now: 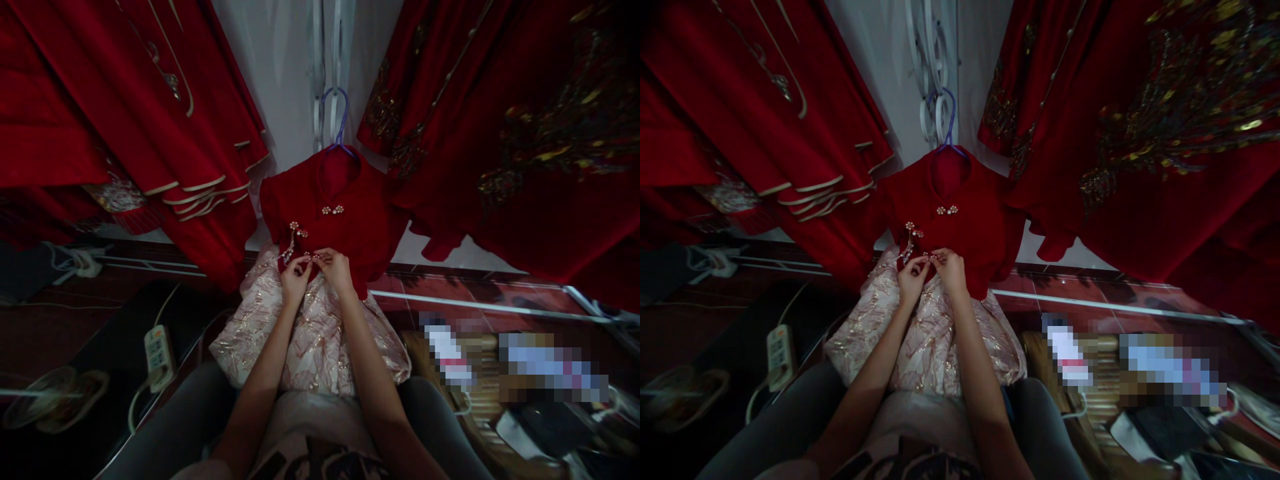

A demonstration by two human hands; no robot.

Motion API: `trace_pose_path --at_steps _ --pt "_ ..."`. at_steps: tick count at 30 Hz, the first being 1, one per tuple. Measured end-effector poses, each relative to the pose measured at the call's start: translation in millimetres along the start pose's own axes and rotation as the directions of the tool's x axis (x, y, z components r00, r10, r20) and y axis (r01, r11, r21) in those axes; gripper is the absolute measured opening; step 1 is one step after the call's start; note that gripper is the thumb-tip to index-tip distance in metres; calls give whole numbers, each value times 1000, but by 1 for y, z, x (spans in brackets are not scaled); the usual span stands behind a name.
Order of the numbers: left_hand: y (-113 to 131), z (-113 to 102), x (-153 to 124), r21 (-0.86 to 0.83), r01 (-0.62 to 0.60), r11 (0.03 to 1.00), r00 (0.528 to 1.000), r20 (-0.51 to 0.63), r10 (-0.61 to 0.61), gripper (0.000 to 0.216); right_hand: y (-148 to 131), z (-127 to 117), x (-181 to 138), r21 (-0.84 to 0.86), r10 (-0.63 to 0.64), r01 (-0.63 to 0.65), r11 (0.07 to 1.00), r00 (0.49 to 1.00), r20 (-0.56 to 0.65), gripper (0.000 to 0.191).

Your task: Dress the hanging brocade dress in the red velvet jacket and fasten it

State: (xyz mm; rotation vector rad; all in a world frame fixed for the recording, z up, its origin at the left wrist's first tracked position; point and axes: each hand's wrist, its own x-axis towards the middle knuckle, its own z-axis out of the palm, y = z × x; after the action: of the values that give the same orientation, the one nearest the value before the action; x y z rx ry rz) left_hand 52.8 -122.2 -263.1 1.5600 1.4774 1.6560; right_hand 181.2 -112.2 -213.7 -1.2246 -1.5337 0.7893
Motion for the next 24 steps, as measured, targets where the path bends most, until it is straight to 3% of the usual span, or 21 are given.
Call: trace_pose_path --at_steps 7,11,24 --pt "4 -2 0 -77 35 996 999 22 -34 28 6 3 -2 78 2 0 997 1000 -19 18" --pt "2 -1 0 -65 37 997 999 14 -36 29 6 0 -3 94 -46 44 995 999 22 21" --pt "-11 0 2 -49 61 997 998 4 -61 22 8 8 -5 106 -60 64 992 997 -44 21"
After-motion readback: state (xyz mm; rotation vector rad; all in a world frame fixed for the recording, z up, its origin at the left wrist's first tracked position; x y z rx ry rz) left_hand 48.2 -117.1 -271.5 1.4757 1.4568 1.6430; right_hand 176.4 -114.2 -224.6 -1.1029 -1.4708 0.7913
